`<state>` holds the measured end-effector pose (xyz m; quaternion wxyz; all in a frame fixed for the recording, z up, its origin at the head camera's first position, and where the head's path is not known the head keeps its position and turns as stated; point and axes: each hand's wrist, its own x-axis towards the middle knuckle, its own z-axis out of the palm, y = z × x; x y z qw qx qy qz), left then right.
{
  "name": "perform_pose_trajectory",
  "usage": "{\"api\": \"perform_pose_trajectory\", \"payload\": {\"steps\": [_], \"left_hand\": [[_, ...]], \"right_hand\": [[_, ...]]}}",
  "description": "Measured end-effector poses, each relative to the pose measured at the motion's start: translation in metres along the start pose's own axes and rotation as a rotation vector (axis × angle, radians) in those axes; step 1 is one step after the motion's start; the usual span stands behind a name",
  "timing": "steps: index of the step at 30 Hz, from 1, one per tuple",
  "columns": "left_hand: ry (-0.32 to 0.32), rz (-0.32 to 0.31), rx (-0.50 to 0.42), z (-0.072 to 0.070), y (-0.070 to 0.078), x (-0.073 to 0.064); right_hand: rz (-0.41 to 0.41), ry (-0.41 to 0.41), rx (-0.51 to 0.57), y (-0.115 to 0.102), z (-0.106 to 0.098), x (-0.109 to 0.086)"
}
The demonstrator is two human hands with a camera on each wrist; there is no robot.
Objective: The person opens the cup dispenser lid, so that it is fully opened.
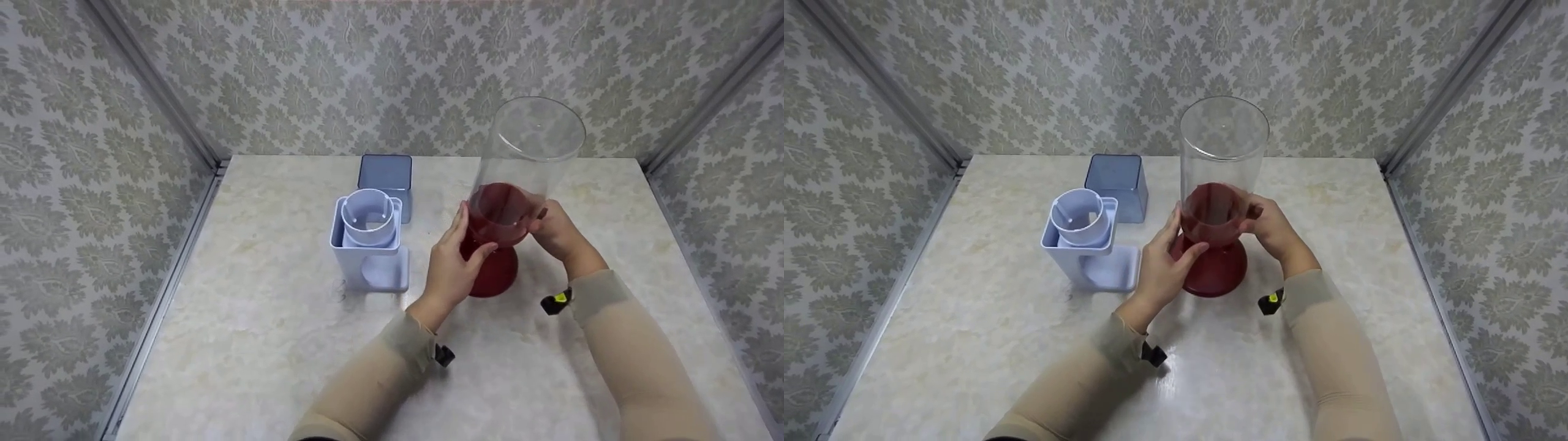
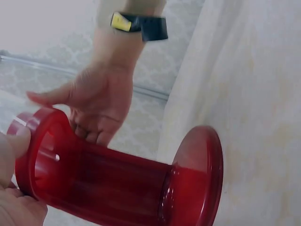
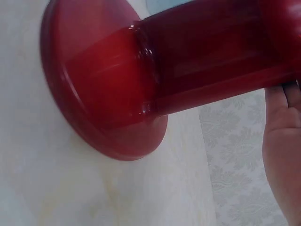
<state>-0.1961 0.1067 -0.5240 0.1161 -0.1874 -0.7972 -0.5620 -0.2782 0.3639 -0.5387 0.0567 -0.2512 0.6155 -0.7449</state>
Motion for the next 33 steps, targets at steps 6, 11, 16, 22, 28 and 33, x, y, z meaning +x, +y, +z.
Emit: {"api": "perform_pose_trajectory", "payload": {"steps": [6, 11, 16, 22, 28, 33], "left_hand": [[0.045, 0.042, 0.069, 0.002, 0.006, -0.009], [0.024, 0.051, 0.023, -0.007, 0.002, -0.009], [-0.040, 0.031, -0.141, -0.019, -0.008, -0.003], [-0.039, -0.017, -0.352, -0.019, -0.024, 0.013], [-0.032, -0.084, -0.513, -0.011, -0.032, 0.045], [-0.097, -0.103, -0.571, -0.004, -0.033, 0.060]], "right_hand": [[-0.006, -0.132, 0.163, 0.004, -0.006, 0.003], [0.066, -0.147, 0.254, 0.000, -0.002, -0.001], [0.033, -0.033, 0.261, -0.009, 0.017, -0.019], [-0.128, 0.406, 0.050, -0.027, 0.071, -0.034], [-0.253, 0.645, -0.330, -0.031, 0.116, -0.031], [-0.247, 0.748, -0.513, -0.026, 0.130, -0.031]]}}
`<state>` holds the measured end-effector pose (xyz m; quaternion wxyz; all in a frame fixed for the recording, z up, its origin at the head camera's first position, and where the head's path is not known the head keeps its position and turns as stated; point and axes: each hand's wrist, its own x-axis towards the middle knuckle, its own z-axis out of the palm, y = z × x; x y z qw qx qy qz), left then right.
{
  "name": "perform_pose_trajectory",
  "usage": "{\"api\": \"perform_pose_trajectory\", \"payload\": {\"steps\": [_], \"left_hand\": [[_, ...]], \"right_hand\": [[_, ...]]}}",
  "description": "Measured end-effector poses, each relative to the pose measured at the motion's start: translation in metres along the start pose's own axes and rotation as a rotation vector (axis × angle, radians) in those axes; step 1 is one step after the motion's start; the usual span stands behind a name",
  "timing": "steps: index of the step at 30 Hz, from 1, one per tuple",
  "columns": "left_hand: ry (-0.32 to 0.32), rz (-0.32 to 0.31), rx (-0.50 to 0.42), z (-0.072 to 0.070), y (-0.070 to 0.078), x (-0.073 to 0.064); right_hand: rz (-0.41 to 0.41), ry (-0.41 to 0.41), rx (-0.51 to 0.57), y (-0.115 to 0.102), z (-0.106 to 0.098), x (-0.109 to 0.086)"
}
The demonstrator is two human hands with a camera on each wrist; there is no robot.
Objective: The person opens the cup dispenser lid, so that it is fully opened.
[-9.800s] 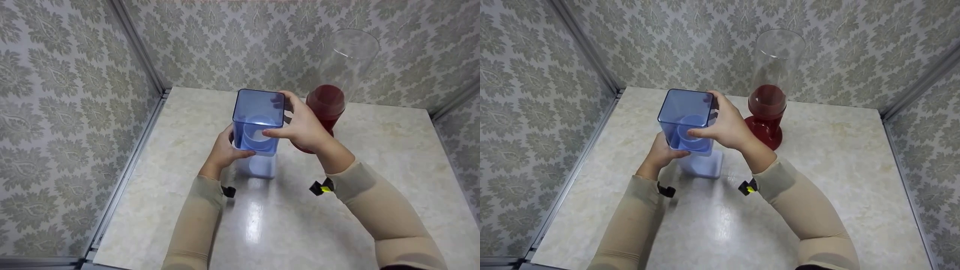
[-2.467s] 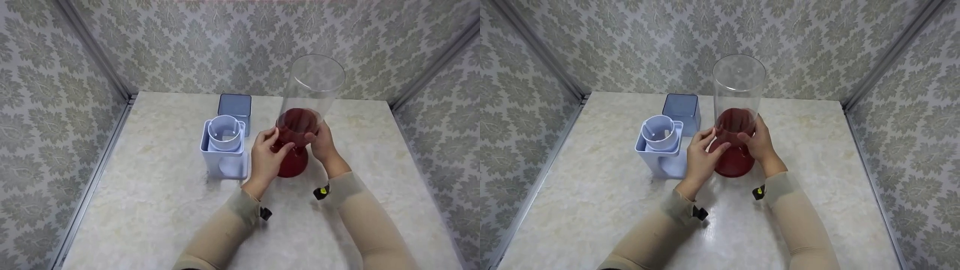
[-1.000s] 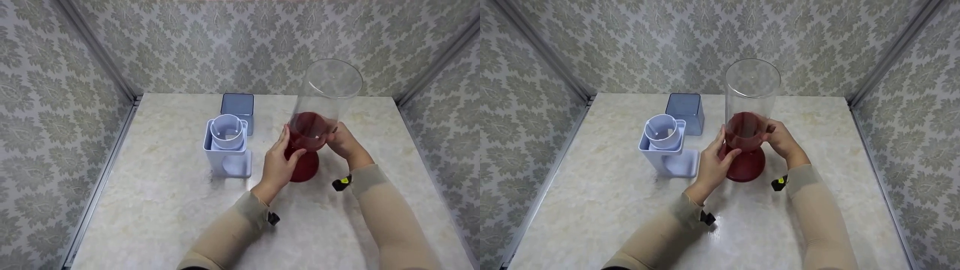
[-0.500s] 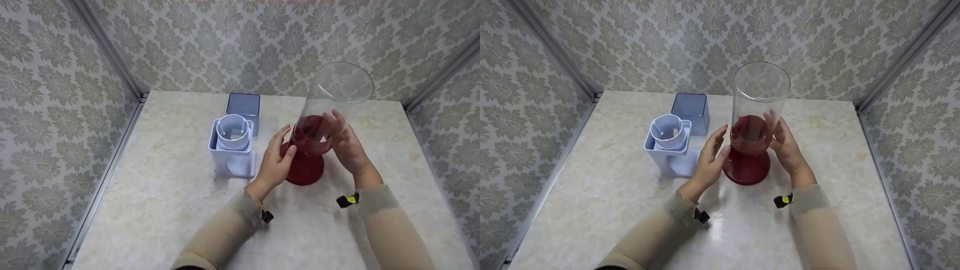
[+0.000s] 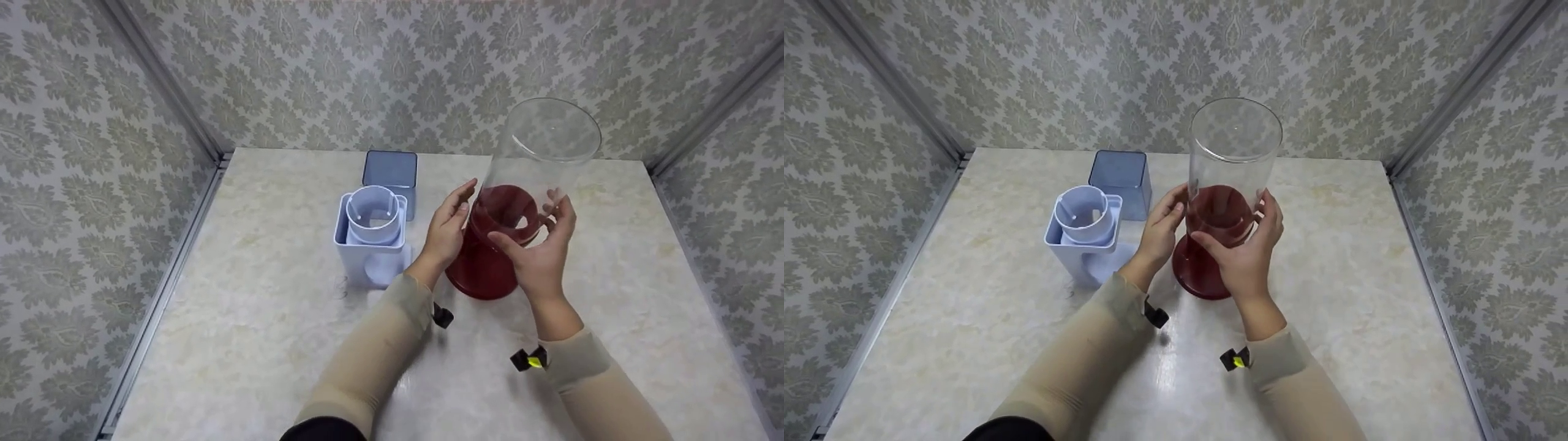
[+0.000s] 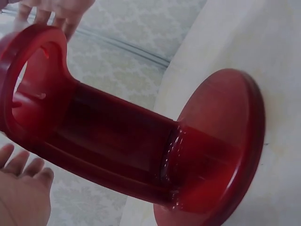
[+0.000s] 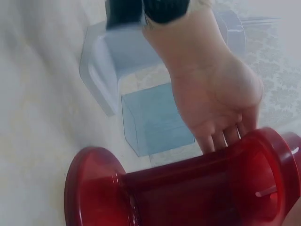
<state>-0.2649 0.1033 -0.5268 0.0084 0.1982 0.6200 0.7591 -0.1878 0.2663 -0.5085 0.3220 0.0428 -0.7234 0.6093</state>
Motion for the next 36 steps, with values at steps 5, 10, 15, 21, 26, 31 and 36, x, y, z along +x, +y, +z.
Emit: {"api": "perform_pose_trajectory", "payload": {"steps": [5, 10, 15, 21, 26, 31, 36], "left_hand": [[-0.047, -0.020, -0.016, 0.000, 0.000, 0.005], [-0.053, -0.023, -0.010, -0.002, 0.002, 0.004], [-0.060, 0.018, 0.093, -0.006, 0.003, -0.001], [-0.106, 0.062, 0.167, -0.004, 0.002, -0.011], [-0.126, 0.080, 0.194, -0.007, 0.003, -0.020], [-0.087, 0.055, 0.214, -0.003, 0.008, -0.027], [0.018, 0.053, 0.222, 0.003, 0.013, -0.033]], "right_hand": [[-0.017, 0.010, -0.056, 0.000, 0.002, 0.000], [0.001, -0.031, -0.058, 0.000, -0.003, 0.006], [0.068, -0.118, -0.026, -0.001, -0.016, 0.016], [0.145, -0.277, 0.037, 0.001, -0.043, 0.032], [0.182, -0.405, 0.147, 0.006, -0.060, 0.045], [0.234, -0.532, 0.229, 0.013, -0.075, 0.063], [0.251, -0.627, 0.346, 0.023, -0.082, 0.079]]}}
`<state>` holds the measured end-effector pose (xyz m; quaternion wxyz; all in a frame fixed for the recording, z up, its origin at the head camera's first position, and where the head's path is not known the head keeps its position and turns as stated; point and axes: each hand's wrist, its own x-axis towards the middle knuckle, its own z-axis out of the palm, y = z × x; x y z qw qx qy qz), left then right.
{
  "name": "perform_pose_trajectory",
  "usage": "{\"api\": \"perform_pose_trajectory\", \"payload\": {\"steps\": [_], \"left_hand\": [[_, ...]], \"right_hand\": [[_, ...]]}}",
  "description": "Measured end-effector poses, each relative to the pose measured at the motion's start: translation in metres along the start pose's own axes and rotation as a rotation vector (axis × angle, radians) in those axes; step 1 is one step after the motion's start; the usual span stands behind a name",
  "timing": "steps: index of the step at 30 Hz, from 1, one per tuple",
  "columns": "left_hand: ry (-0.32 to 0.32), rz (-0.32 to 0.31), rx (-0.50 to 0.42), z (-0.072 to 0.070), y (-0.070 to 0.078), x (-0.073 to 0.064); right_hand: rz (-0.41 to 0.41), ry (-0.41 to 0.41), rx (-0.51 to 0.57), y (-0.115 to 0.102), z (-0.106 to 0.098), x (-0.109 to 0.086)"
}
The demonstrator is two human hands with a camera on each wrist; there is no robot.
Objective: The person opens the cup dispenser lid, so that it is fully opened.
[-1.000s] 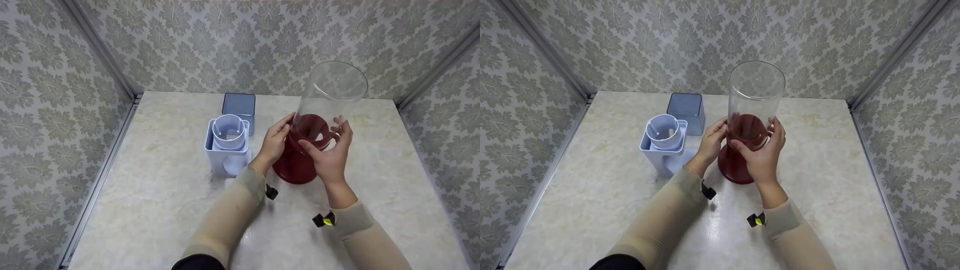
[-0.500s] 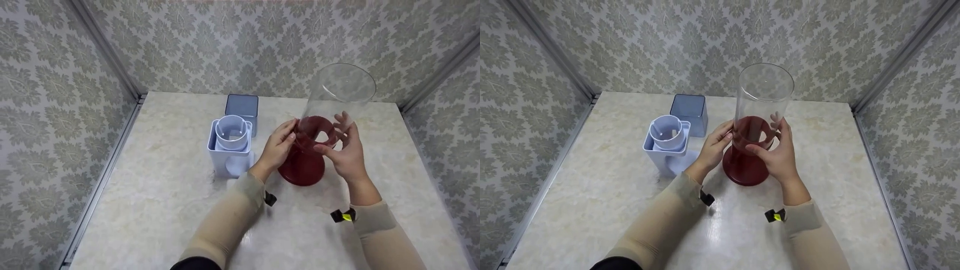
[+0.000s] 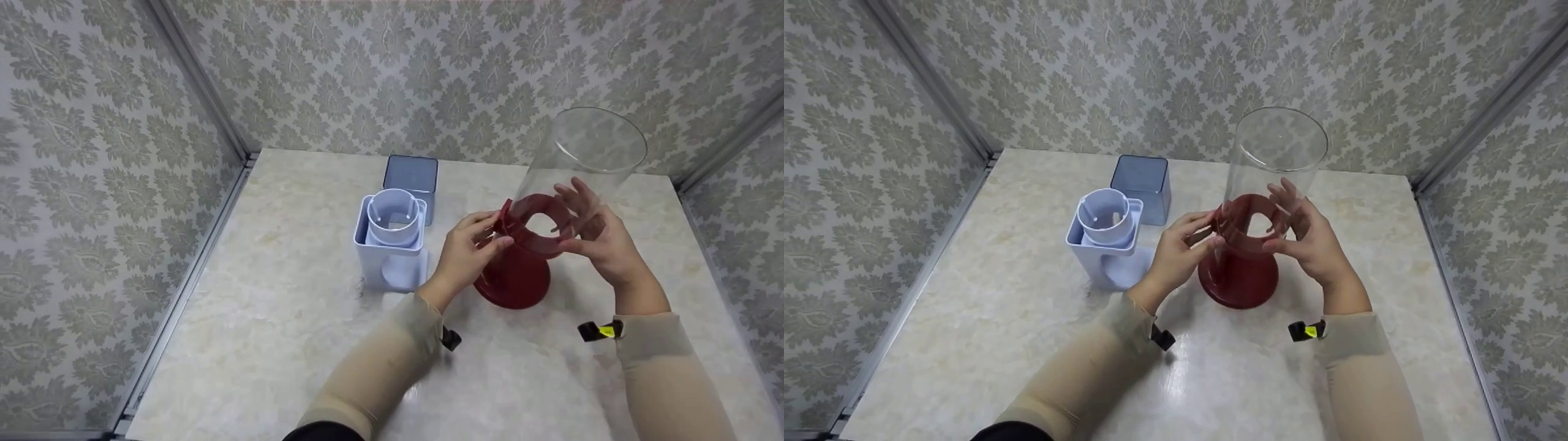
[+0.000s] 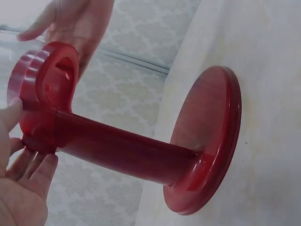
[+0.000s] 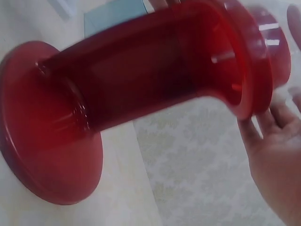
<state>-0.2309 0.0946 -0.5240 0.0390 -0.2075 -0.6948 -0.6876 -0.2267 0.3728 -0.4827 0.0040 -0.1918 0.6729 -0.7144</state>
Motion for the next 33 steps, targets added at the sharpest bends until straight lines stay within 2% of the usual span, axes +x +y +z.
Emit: {"api": "perform_pose_trajectory", "payload": {"steps": [3, 7, 13, 15, 18, 21, 25, 28, 31, 33], "left_hand": [[0.073, 0.022, 0.024, 0.006, 0.001, -0.003], [0.150, 0.054, 0.009, 0.012, 0.000, -0.007], [0.225, 0.063, -0.036, 0.020, 0.002, -0.013], [0.237, 0.070, -0.013, 0.022, 0.002, -0.015], [0.256, 0.087, 0.053, 0.023, 0.002, -0.017], [0.261, 0.103, 0.114, 0.021, 0.001, -0.016], [0.206, 0.097, 0.097, 0.018, 0.001, -0.013], [0.132, 0.076, 0.059, 0.015, 0.001, -0.010], [0.054, 0.061, 0.061, 0.012, 0.000, -0.006], [0.002, 0.060, 0.064, 0.010, -0.002, -0.003]], "right_hand": [[-0.006, -0.100, 0.098, 0.003, -0.010, 0.006], [-0.046, -0.299, 0.256, 0.009, -0.019, 0.019], [-0.140, -0.561, 0.459, 0.020, -0.027, 0.041], [-0.177, -0.619, 0.494, 0.025, -0.028, 0.047], [-0.199, -0.650, 0.519, 0.030, -0.031, 0.050], [-0.190, -0.628, 0.512, 0.031, -0.032, 0.046], [-0.168, -0.539, 0.472, 0.016, -0.030, 0.035], [-0.187, -0.343, 0.496, -0.009, -0.020, 0.029], [-0.269, -0.076, 0.521, -0.043, -0.008, 0.028], [-0.319, 0.055, 0.491, -0.067, -0.002, 0.028]]}}
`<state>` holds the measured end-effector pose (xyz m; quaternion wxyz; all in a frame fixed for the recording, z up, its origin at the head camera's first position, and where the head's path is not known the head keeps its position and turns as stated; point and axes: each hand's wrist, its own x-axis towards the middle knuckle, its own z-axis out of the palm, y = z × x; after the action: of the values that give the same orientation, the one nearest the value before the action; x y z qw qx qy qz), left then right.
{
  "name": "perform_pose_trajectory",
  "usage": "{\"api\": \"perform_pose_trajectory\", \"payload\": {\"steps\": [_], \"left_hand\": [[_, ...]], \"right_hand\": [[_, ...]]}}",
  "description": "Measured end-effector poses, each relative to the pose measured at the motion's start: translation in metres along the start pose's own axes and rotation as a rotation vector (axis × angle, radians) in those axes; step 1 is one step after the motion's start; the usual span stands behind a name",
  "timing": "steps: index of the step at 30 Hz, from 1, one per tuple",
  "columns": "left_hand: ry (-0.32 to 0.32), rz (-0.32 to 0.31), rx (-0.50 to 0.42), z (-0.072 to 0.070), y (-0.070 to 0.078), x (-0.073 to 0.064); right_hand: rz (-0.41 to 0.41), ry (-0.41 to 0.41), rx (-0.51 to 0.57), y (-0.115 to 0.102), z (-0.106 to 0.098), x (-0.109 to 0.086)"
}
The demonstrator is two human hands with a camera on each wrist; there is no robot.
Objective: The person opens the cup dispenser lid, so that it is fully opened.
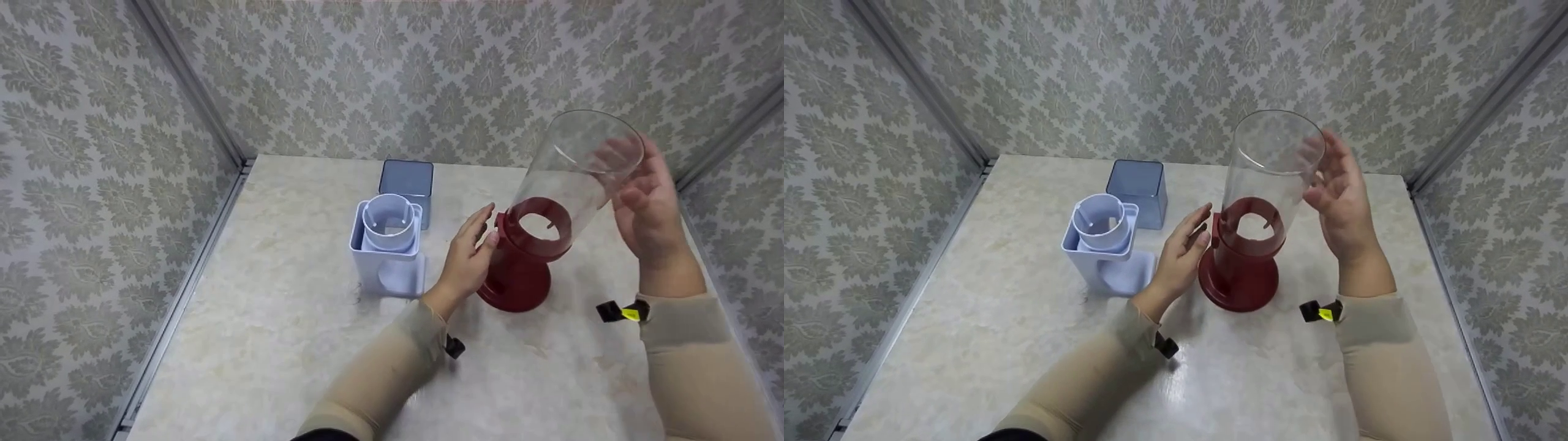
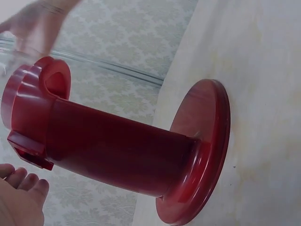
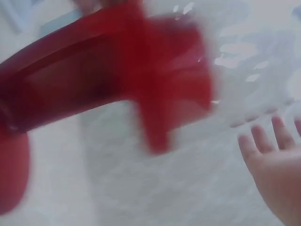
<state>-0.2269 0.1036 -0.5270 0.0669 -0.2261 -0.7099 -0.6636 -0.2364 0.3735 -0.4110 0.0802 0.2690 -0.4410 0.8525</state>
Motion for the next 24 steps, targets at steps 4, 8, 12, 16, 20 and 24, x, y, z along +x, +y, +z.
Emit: {"api": "perform_pose_trajectory", "payload": {"steps": [4, 8, 12, 16, 20, 24], "left_hand": [[-0.051, 0.011, -0.010, 0.002, -0.005, 0.004], [-0.024, 0.020, -0.055, 0.005, -0.008, 0.007], [-0.010, 0.014, -0.137, 0.007, -0.009, 0.009], [-0.007, 0.011, -0.166, 0.008, -0.008, 0.011], [-0.004, 0.002, -0.157, 0.009, -0.007, 0.010], [-0.005, -0.013, -0.160, 0.009, -0.008, 0.008]], "right_hand": [[-0.006, 0.031, -0.154, -0.033, 0.021, 0.008], [0.091, 0.002, -0.347, -0.050, 0.037, 0.015], [0.172, 0.015, -0.583, -0.052, 0.051, 0.018], [0.174, 0.083, -0.714, -0.047, 0.063, 0.017], [0.129, 0.169, -0.769, -0.039, 0.071, 0.016], [0.145, 0.242, -0.910, -0.034, 0.077, 0.015]]}}
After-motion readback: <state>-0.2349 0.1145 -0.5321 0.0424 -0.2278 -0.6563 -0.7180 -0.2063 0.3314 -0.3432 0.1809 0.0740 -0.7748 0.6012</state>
